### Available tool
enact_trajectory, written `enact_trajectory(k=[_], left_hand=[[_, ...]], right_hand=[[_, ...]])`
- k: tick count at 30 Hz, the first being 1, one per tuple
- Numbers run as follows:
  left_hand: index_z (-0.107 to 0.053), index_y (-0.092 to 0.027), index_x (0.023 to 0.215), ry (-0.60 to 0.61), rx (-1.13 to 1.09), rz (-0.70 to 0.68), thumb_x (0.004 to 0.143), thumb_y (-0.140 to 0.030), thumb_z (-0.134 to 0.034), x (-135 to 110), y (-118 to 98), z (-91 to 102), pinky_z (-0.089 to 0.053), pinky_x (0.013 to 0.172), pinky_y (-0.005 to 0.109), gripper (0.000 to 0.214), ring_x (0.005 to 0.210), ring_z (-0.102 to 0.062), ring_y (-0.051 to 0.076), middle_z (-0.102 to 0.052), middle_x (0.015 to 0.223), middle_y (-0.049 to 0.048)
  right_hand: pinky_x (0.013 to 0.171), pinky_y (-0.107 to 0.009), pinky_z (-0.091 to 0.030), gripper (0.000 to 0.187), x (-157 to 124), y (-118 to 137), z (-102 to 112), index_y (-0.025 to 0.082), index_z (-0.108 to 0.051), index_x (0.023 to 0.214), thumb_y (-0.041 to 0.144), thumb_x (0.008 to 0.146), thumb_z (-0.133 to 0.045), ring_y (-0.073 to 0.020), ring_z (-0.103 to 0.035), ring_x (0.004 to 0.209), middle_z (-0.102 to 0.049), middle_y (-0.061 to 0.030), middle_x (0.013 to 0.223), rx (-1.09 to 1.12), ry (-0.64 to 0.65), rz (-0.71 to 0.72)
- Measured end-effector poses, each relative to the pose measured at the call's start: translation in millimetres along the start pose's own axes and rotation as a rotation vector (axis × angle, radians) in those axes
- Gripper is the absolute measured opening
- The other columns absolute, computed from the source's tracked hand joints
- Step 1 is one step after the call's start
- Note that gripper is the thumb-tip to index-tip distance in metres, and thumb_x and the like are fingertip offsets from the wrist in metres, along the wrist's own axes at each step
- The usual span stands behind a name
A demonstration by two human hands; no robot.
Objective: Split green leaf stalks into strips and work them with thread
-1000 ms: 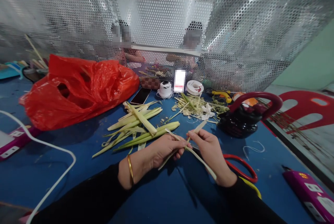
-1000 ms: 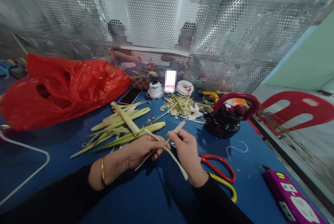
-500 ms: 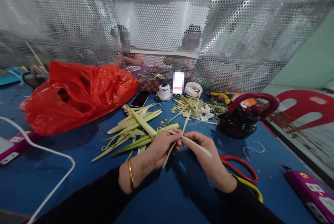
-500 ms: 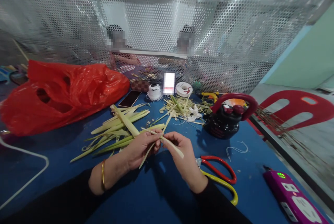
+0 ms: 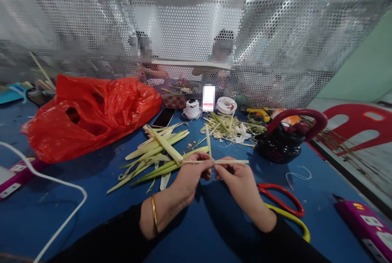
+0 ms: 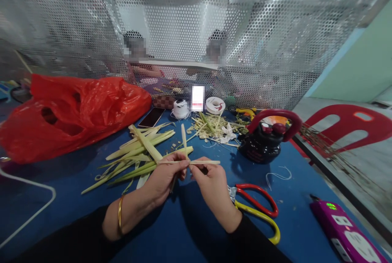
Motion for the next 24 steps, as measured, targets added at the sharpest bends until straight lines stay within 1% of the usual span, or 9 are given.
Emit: enact_trajectory(k=[4, 6, 8, 10, 12, 14, 18, 22, 24], left_hand=[[-0.057, -0.015, 0.068, 0.098, -0.134, 0.196, 0.061, -0.021, -0.076, 1.9, 7.5, -3.0, -0.036, 0.047, 0.017, 0.022, 0.045, -0.046, 0.005, -0.052, 0.05, -0.0046], [-0.057, -0.015, 0.069, 0.119, -0.145, 0.249, 0.064, -0.023, -0.076, 1.2, 9.5, -4.0, -0.038, 0.048, 0.018, 0.021, 0.046, -0.047, 0.006, -0.052, 0.052, -0.0045], [-0.056, -0.016, 0.07, 0.113, -0.105, 0.231, 0.069, -0.033, -0.073, 0.5, 7.6, -3.4, -0.04, 0.048, 0.019, 0.024, 0.047, -0.048, 0.007, -0.053, 0.054, -0.0039], [-0.055, -0.016, 0.071, 0.11, -0.015, 0.167, 0.072, -0.042, -0.071, -0.3, 2.5, -3.1, -0.04, 0.048, 0.019, 0.03, 0.049, -0.05, 0.008, -0.054, 0.056, -0.003], [-0.054, -0.017, 0.073, 0.107, 0.092, 0.112, 0.068, -0.043, -0.074, -1.0, -2.3, -2.9, -0.04, 0.047, 0.02, 0.033, 0.049, -0.052, 0.009, -0.056, 0.057, -0.0033], [-0.053, -0.018, 0.075, 0.107, 0.175, 0.079, 0.064, -0.038, -0.079, -0.9, -5.9, -2.8, -0.04, 0.047, 0.021, 0.035, 0.048, -0.053, 0.01, -0.056, 0.055, -0.0042], [-0.054, -0.018, 0.075, 0.084, 0.228, 0.026, 0.059, -0.035, -0.081, 1.6, -12.6, -0.3, -0.041, 0.047, 0.021, 0.036, 0.047, -0.053, 0.01, -0.057, 0.055, -0.004], [-0.054, -0.017, 0.069, 0.109, 0.198, 0.074, 0.055, -0.031, -0.082, 2.6, -9.8, 0.8, -0.037, 0.044, 0.019, 0.034, 0.044, -0.049, 0.007, -0.056, 0.055, -0.0047], [-0.055, -0.016, 0.067, 0.117, 0.182, 0.088, 0.055, -0.028, -0.081, 2.2, -8.1, 1.1, -0.036, 0.045, 0.019, 0.031, 0.043, -0.048, 0.006, -0.056, 0.056, -0.0047]], right_hand=[[0.057, -0.026, -0.042, 0.019, 0.0, -1.6, 3.1, 0.019, -0.067, 0.071, 0.031, 0.083, -0.06, -0.0166, -0.055, 0.06, -0.063, -0.0018, 0.065, -0.003, 0.007, 0.01], [0.056, -0.026, -0.041, 0.021, -0.4, -3.9, 6.2, 0.019, -0.066, 0.071, 0.034, 0.084, -0.06, -0.0163, -0.053, 0.058, -0.06, -0.0008, 0.06, -0.043, -0.009, -0.001], [0.056, -0.026, -0.041, 0.021, -1.6, -1.8, 7.8, 0.019, -0.066, 0.074, 0.034, 0.087, -0.058, -0.0162, -0.053, 0.06, -0.061, -0.0011, 0.064, -0.094, -0.009, 0.043], [0.061, -0.026, -0.042, 0.019, -3.7, 5.4, 7.4, 0.02, -0.066, 0.079, 0.031, 0.089, -0.055, -0.0168, -0.056, 0.066, -0.062, -0.002, 0.071, -0.182, 0.004, 0.148], [0.066, -0.027, -0.043, 0.017, -6.3, 13.1, 6.5, 0.021, -0.067, 0.082, 0.026, 0.091, -0.053, -0.0175, -0.058, 0.071, -0.063, -0.0028, 0.075, -0.279, 0.008, 0.254], [0.069, -0.027, -0.043, 0.018, -7.7, 17.3, 6.2, 0.022, -0.067, 0.084, 0.023, 0.091, -0.051, -0.0176, -0.059, 0.073, -0.062, -0.0031, 0.076, -0.353, 0.001, 0.308], [0.067, -0.027, -0.044, 0.016, -7.4, 18.7, 8.0, 0.022, -0.066, 0.084, 0.022, 0.091, -0.051, -0.0174, -0.059, 0.072, -0.064, -0.0027, 0.077, -0.383, -0.007, 0.319], [0.066, -0.027, -0.044, 0.015, -7.9, 16.7, 9.9, 0.022, -0.064, 0.082, 0.023, 0.09, -0.052, -0.0176, -0.059, 0.071, -0.064, -0.0022, 0.075, -0.374, -0.018, 0.293], [0.065, -0.028, -0.044, 0.015, -8.3, 14.5, 11.6, 0.022, -0.064, 0.081, 0.022, 0.089, -0.052, -0.0181, -0.06, 0.071, -0.065, -0.0024, 0.075, -0.38, -0.05, 0.271]])
Point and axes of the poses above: each hand's wrist, its own x-axis towards the middle knuckle, its own z-axis out of the back of the hand, y = z × x, the point moved 7 cm from there along x, towards the middle knuckle
